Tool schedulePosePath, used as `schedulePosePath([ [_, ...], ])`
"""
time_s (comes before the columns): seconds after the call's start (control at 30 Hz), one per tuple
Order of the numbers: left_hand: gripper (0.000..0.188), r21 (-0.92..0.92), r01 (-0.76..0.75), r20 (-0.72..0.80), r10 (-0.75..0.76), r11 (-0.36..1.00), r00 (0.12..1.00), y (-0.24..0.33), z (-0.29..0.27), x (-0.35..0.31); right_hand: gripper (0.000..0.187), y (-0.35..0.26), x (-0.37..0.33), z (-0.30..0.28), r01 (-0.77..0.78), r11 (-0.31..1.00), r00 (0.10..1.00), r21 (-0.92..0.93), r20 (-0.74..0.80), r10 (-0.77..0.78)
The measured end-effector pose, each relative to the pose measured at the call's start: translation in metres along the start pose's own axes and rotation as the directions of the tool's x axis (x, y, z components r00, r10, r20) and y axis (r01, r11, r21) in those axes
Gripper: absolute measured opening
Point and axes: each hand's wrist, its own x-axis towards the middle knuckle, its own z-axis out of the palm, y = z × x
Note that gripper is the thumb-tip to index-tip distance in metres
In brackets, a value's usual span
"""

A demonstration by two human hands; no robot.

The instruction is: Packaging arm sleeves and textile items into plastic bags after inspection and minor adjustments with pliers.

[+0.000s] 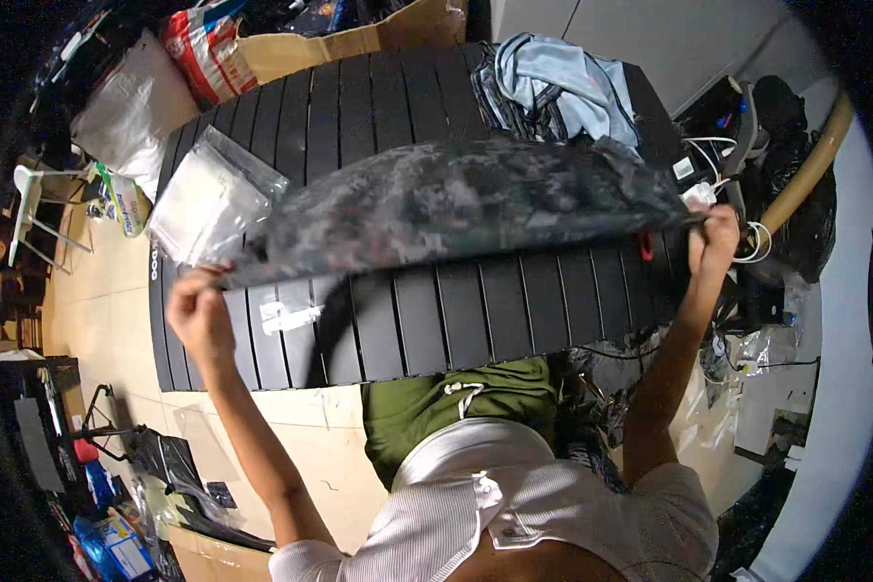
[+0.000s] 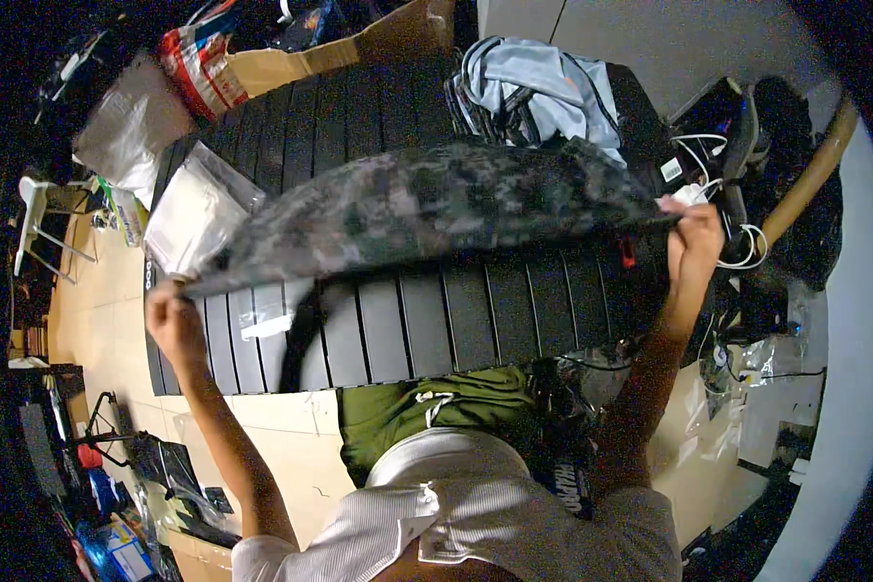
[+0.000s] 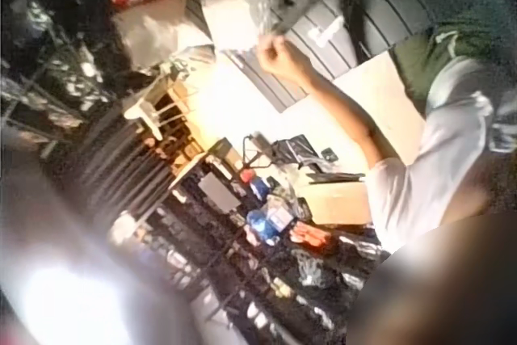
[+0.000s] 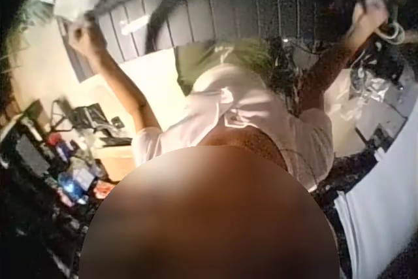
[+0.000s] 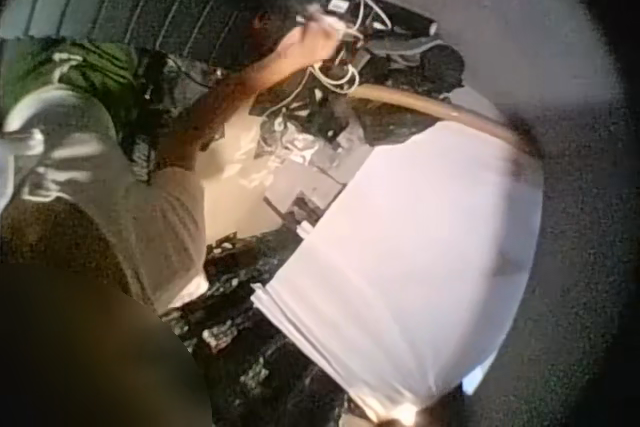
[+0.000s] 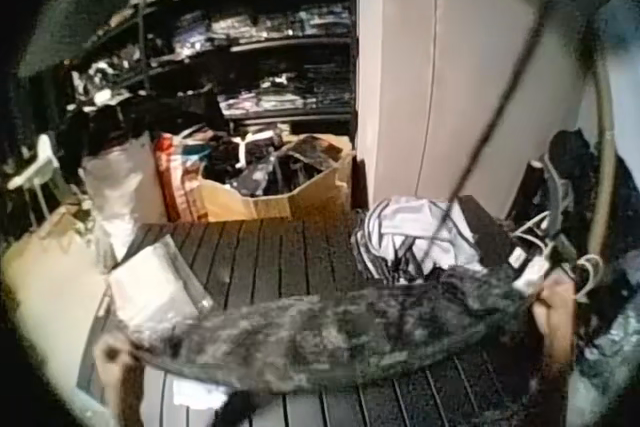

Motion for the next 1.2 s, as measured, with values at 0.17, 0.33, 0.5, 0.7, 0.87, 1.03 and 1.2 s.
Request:
schedulePosePath([
  [0.17,0.009,0.142,0.346,-0.024,-0.347,0.927,0.938,-0.027,0.007,-0.084,0.012,0.029,-0.087,-0.025,-0.015,0.229,0.992,-0.973,0.014,0.122],
  [0.33,0.012,0.181,0.418,-0.179,-0.389,0.89,0.904,-0.035,0.027,-0.118,0.013,0.02,-0.112,0.027,-0.35,0.889,0.927,-0.295,-0.243,0.284],
  [0.5,0.032,0.127,0.342,-0.392,-0.269,0.931,0.88,-0.03,0.072,-0.073,0.008,0.032,-0.071,0.067,-0.255,0.903,0.936,-0.346,-0.321,0.142],
  [0.7,0.029,0.615,0.311,-0.297,-0.153,0.724,0.943,-0.075,0.086,-0.032,0.01,0.074,-0.043,0.078,-0.393,0.73,0.913,-0.559,-0.33,0.239],
  [0.87,0.027,0.675,0.203,-0.215,-0.075,0.71,0.974,-0.071,0.095,-0.019,0.011,0.076,-0.038,0.078,-0.312,0.715,0.933,-0.626,-0.345,0.105],
  [1.03,0.027,0.678,0.249,-0.199,-0.154,0.691,0.968,-0.079,0.096,-0.005,0.012,0.074,-0.028,0.088,-0.257,0.614,0.957,-0.746,-0.283,0.056],
  [1.2,0.021,0.65,0.095,-0.141,-0.003,0.754,0.99,-0.098,0.083,-0.007,0.016,0.075,-0.026,0.088,-0.305,0.568,0.946,-0.765,-0.312,0.089],
])
